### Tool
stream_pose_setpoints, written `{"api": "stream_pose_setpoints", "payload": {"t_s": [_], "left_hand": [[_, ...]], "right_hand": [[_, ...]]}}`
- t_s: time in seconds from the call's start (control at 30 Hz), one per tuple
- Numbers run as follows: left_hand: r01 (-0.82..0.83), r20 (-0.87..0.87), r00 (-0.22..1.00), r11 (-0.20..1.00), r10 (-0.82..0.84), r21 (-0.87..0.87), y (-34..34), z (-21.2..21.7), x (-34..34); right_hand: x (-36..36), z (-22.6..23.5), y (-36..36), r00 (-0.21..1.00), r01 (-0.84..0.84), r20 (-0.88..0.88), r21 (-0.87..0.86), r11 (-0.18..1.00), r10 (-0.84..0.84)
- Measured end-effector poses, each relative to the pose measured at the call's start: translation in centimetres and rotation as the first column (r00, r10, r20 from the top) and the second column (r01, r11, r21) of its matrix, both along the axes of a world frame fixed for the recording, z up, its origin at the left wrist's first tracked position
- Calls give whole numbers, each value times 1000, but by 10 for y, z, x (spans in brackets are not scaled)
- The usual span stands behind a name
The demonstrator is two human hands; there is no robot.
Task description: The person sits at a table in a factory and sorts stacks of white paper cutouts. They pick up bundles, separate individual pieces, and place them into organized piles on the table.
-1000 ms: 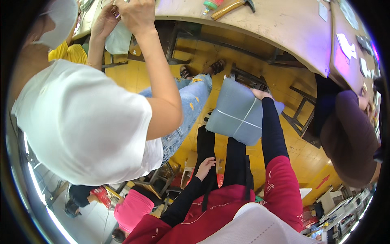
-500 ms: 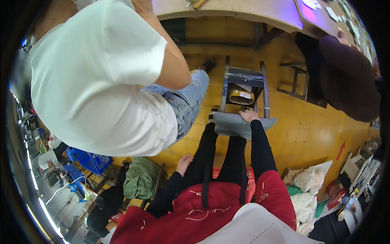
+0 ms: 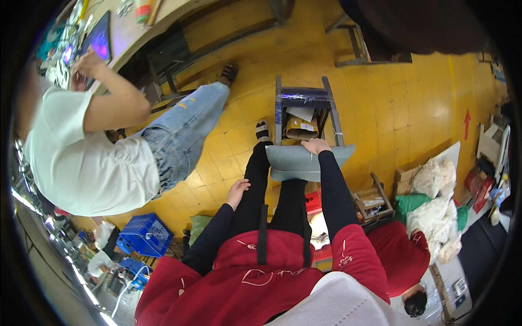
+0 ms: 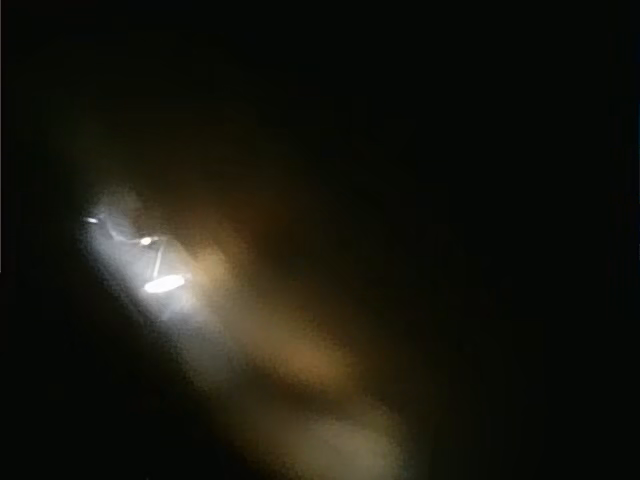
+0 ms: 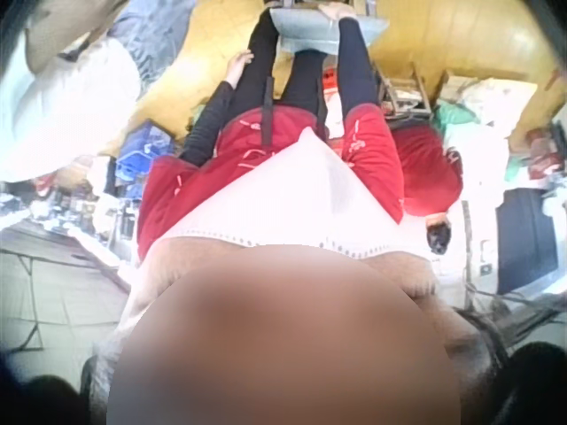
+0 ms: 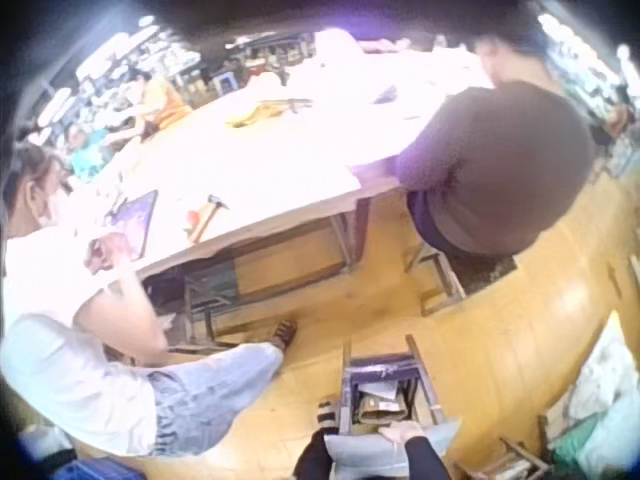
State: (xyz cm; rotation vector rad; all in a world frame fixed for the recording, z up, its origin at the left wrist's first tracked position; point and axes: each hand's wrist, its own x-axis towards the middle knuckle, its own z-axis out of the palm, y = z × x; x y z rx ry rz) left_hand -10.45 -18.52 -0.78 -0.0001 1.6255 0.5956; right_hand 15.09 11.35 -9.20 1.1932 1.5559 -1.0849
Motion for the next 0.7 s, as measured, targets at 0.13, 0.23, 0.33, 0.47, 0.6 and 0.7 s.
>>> {"api": "stream_pose_setpoints", "payload": {"t_s": [0.13, 0.23, 0.33, 0.47, 0.6, 0.7], "left_hand": [[168, 68, 985, 977, -160, -131, 43, -12, 45], [477, -183, 873, 870, -453, 122, 94, -53, 74], [625, -206, 778, 698, -593, 349, 155, -113, 117], [754, 177, 608, 632, -774, 179, 204, -135, 194], [840, -255, 543, 512, -800, 180, 262, -108, 282], [912, -399, 401, 399, -825, 92, 312, -79, 351]], "right_hand": [[56, 11, 3, 983, 181, -33, -11, 983, -181], [86, 5, 2, 951, 293, -69, -116, 949, -302], [134, -15, 6, 911, 400, -59, -105, 910, -408], [222, -32, -7, 779, 615, -46, -141, 776, -625], [320, -44, -6, 565, 794, -167, -155, 588, -808], [387, -36, -6, 228, 894, -156, -359, 270, -961]]}}
